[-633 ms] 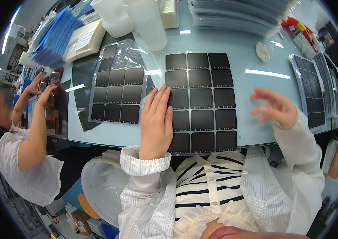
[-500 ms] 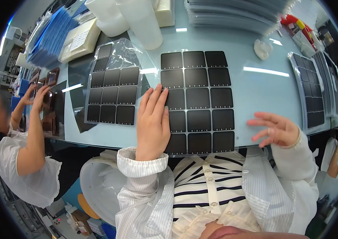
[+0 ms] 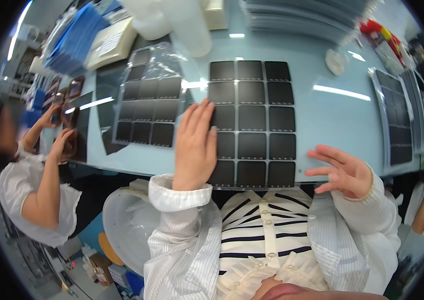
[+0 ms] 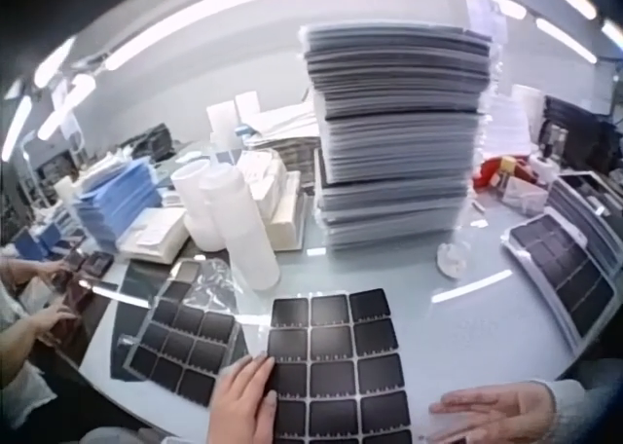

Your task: The person is inspecting, cleaning, and organizing sheets of small electronic display panels using a swab and cleaning liquid at a factory workbench.

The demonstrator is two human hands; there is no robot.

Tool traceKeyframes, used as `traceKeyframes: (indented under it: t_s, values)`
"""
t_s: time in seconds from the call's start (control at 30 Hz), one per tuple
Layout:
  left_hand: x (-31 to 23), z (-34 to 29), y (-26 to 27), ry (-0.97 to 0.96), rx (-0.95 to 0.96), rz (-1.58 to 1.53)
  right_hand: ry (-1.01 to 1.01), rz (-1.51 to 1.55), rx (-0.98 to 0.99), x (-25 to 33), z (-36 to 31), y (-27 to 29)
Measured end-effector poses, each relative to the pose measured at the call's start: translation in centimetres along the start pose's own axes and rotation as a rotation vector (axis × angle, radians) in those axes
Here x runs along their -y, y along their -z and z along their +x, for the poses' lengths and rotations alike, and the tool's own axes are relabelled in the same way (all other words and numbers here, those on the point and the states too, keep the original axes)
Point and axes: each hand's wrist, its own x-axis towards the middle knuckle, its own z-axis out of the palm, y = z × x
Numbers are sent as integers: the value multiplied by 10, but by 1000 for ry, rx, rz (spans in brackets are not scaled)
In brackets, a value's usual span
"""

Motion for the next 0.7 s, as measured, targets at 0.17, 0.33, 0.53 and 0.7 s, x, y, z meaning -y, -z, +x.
traceKeyframes:
  t_s: [0.17, 0.33, 0.53, 0.7]
  values:
    - [0, -4, -5, -32, -29, -26, 56, 75, 72, -1, -3, 0]
    - [-2, -7, -3, -24, -68, -61, 4, 109, 37, -4, 9, 14]
    - [-1, -7, -2, -2, -76, -81, 42, 69, -119, -19, 24, 1]
    - [0, -5, -2, 0, -82, -121, 399, -813, -56, -39, 34, -33]
